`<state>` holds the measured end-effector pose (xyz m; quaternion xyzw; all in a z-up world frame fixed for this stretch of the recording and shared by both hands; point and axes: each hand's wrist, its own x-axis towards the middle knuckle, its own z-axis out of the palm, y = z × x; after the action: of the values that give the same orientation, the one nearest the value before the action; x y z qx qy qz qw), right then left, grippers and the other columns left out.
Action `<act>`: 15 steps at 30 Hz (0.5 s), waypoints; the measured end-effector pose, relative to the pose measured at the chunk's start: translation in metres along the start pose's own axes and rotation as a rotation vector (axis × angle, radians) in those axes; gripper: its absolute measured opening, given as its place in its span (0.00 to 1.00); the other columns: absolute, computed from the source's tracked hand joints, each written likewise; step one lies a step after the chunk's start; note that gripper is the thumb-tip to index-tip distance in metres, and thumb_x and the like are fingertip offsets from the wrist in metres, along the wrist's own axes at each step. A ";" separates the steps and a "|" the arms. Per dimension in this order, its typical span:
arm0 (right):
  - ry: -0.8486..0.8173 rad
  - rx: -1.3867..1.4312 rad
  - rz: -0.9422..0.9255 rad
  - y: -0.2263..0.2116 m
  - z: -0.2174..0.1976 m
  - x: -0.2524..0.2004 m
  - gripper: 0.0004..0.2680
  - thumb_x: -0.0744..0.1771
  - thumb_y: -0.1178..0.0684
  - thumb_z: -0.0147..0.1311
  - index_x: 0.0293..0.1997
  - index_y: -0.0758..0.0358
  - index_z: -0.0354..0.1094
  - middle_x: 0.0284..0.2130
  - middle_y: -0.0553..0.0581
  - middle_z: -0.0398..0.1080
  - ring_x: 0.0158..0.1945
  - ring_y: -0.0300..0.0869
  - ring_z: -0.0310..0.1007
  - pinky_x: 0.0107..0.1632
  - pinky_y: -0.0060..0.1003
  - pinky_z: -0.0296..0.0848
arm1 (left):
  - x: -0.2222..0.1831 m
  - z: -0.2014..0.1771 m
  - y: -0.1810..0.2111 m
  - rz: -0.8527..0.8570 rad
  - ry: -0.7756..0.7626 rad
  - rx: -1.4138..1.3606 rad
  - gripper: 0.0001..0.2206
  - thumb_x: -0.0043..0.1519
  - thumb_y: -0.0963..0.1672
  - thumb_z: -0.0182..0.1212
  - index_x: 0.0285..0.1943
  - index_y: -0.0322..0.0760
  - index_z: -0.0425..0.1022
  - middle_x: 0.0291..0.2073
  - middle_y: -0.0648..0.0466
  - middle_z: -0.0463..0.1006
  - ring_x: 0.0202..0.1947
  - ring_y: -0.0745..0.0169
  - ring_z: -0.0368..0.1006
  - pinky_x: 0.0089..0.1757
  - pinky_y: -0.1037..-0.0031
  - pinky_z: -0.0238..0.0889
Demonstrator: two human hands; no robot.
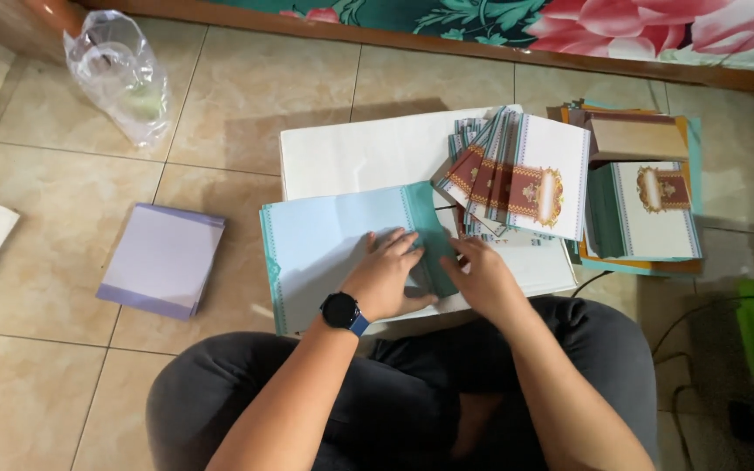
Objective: The person sorts and stacks paper invitations and matching envelopes while sitting on the floor. They fold envelopes, place invitations inside, and group the completed items into a larger pile.
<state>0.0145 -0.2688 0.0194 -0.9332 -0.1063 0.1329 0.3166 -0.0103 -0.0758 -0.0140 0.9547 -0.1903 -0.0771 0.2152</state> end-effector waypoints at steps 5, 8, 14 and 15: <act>0.032 -0.024 -0.081 -0.001 0.008 -0.004 0.16 0.68 0.55 0.54 0.60 0.75 0.67 0.54 0.72 0.68 0.53 0.62 0.75 0.51 0.51 0.80 | 0.010 0.024 -0.020 0.035 0.089 0.002 0.26 0.60 0.54 0.58 0.64 0.39 0.73 0.65 0.51 0.69 0.70 0.49 0.60 0.64 0.44 0.47; 0.035 0.202 -0.086 -0.006 0.011 -0.003 0.10 0.67 0.58 0.54 0.52 0.71 0.69 0.54 0.70 0.67 0.56 0.64 0.73 0.52 0.53 0.79 | 0.021 0.039 -0.035 0.028 0.222 -0.041 0.18 0.64 0.47 0.54 0.63 0.44 0.73 0.58 0.55 0.74 0.64 0.53 0.67 0.59 0.56 0.58; 0.031 0.469 -0.059 0.004 0.030 0.003 0.06 0.66 0.64 0.53 0.45 0.65 0.68 0.51 0.66 0.72 0.58 0.57 0.73 0.56 0.51 0.76 | 0.025 0.027 -0.040 0.016 0.361 -0.323 0.22 0.65 0.42 0.50 0.70 0.45 0.66 0.51 0.50 0.78 0.53 0.46 0.76 0.53 0.59 0.68; 0.031 0.474 -0.036 0.009 0.033 0.004 0.08 0.66 0.65 0.52 0.48 0.65 0.66 0.48 0.67 0.73 0.57 0.56 0.74 0.56 0.50 0.75 | 0.021 0.019 -0.036 0.040 0.343 -0.341 0.28 0.64 0.38 0.48 0.76 0.44 0.60 0.54 0.44 0.77 0.54 0.40 0.75 0.54 0.56 0.67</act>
<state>0.0090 -0.2559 -0.0116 -0.8325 -0.0839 0.1341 0.5309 0.0168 -0.0617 -0.0482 0.8997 -0.1543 0.0595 0.4040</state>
